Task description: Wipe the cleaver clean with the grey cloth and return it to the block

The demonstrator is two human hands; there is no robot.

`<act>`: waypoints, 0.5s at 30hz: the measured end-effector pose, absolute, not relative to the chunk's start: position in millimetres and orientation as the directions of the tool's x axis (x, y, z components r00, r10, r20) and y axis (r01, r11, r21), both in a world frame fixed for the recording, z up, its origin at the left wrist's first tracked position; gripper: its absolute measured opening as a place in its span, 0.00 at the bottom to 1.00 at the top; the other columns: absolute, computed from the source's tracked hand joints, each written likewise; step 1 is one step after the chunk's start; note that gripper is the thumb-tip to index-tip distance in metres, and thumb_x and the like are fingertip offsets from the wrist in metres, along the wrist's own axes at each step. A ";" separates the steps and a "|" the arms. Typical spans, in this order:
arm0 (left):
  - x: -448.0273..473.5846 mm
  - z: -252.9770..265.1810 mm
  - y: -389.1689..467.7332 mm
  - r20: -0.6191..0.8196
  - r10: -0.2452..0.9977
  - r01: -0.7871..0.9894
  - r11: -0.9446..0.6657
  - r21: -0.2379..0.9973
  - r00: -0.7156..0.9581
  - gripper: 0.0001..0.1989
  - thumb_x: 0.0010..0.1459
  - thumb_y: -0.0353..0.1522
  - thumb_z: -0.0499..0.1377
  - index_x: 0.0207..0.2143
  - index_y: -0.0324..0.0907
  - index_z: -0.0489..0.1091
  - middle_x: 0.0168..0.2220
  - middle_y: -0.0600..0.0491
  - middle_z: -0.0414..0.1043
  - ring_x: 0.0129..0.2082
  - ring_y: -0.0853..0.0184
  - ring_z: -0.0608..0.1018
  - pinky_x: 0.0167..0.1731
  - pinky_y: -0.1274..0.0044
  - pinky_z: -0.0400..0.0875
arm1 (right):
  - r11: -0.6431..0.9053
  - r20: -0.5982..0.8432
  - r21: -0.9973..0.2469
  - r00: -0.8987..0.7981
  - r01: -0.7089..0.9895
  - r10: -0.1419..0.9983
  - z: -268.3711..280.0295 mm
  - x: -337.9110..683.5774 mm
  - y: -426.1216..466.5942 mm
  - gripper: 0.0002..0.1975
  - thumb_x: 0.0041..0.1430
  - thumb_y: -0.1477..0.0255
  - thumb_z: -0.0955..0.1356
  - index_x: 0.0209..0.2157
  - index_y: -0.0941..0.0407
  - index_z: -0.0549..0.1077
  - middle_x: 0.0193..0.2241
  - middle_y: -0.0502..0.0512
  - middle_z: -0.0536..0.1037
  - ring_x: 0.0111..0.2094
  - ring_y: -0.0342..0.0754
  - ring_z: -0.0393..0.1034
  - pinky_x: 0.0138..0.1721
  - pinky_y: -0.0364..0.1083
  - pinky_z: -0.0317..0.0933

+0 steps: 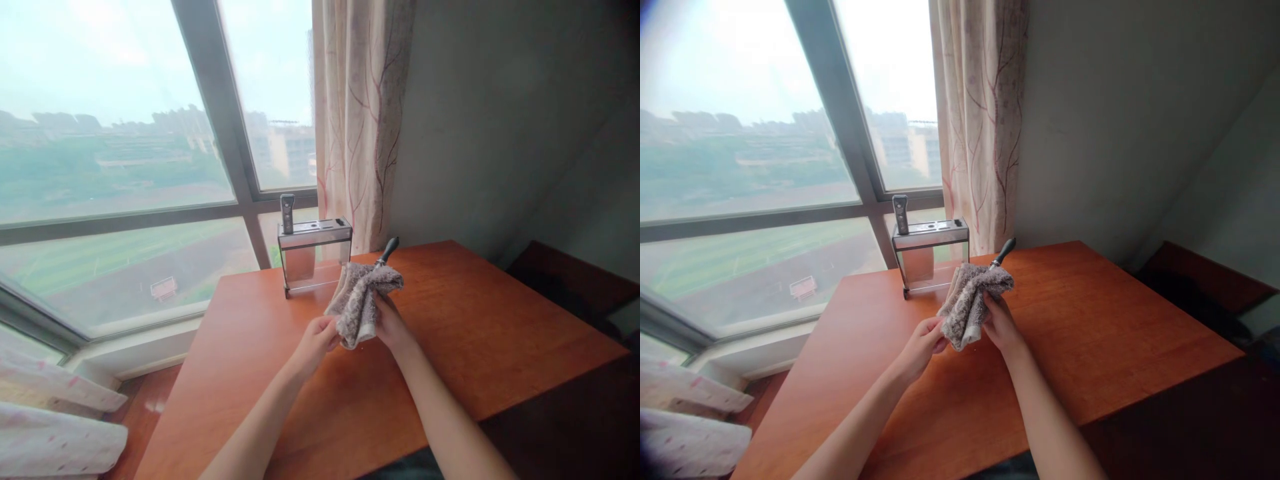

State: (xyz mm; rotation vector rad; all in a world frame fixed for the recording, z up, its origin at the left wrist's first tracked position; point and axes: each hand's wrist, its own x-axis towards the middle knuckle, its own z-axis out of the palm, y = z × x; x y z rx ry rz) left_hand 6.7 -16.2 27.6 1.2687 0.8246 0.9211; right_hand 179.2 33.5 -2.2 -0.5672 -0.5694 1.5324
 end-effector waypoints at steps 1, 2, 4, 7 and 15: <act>7.0 28.9 -16.7 -0.001 0.910 -0.121 0.056 0.991 0.415 0.24 0.56 0.50 0.54 0.19 0.40 0.56 0.17 0.62 0.46 0.19 0.76 0.47 0.20 0.78 0.39 | -0.049 -0.020 -0.635 -0.047 -0.771 0.999 -3.2 179.9 32.9 0.13 0.46 0.67 0.76 0.35 0.53 0.76 0.34 0.48 0.81 0.35 0.45 0.75 0.37 0.42 0.70; 7.0 29.9 -17.1 0.009 0.910 -0.122 0.046 0.991 0.414 0.25 0.55 0.50 0.54 0.19 0.40 0.56 0.17 0.62 0.46 0.19 0.76 0.47 0.20 0.78 0.39 | -0.064 -0.031 -0.610 -0.057 -0.790 0.998 -4.3 180.4 32.4 0.13 0.45 0.68 0.76 0.34 0.53 0.77 0.34 0.47 0.81 0.34 0.44 0.75 0.36 0.41 0.70; 6.6 31.4 -17.7 0.028 0.912 -0.109 0.019 0.994 0.410 0.25 0.55 0.50 0.55 0.19 0.39 0.57 0.17 0.61 0.47 0.19 0.76 0.48 0.21 0.78 0.40 | -0.102 -0.054 -0.563 -0.087 -0.820 0.995 -6.4 181.2 32.3 0.12 0.44 0.69 0.76 0.34 0.53 0.77 0.32 0.47 0.81 0.33 0.44 0.75 0.36 0.40 0.70; 5.1 33.1 -18.2 0.042 0.921 -0.100 -0.004 0.995 0.386 0.25 0.54 0.51 0.55 0.20 0.38 0.61 0.18 0.60 0.49 0.20 0.76 0.50 0.21 0.79 0.41 | -0.157 -0.081 -0.520 -0.134 -0.839 0.988 -8.2 183.0 34.5 0.11 0.47 0.69 0.74 0.35 0.54 0.76 0.33 0.47 0.82 0.36 0.45 0.76 0.40 0.42 0.70; -10.2 36.3 -12.3 0.114 0.922 0.114 -0.167 0.979 0.370 0.22 0.56 0.48 0.55 0.22 0.38 0.63 0.19 0.59 0.54 0.20 0.74 0.55 0.21 0.79 0.47 | 0.038 0.008 -0.516 0.039 -0.856 0.999 7.6 205.1 35.5 0.12 0.54 0.59 0.69 0.40 0.46 0.75 0.44 0.46 0.79 0.52 0.52 0.69 0.53 0.57 0.63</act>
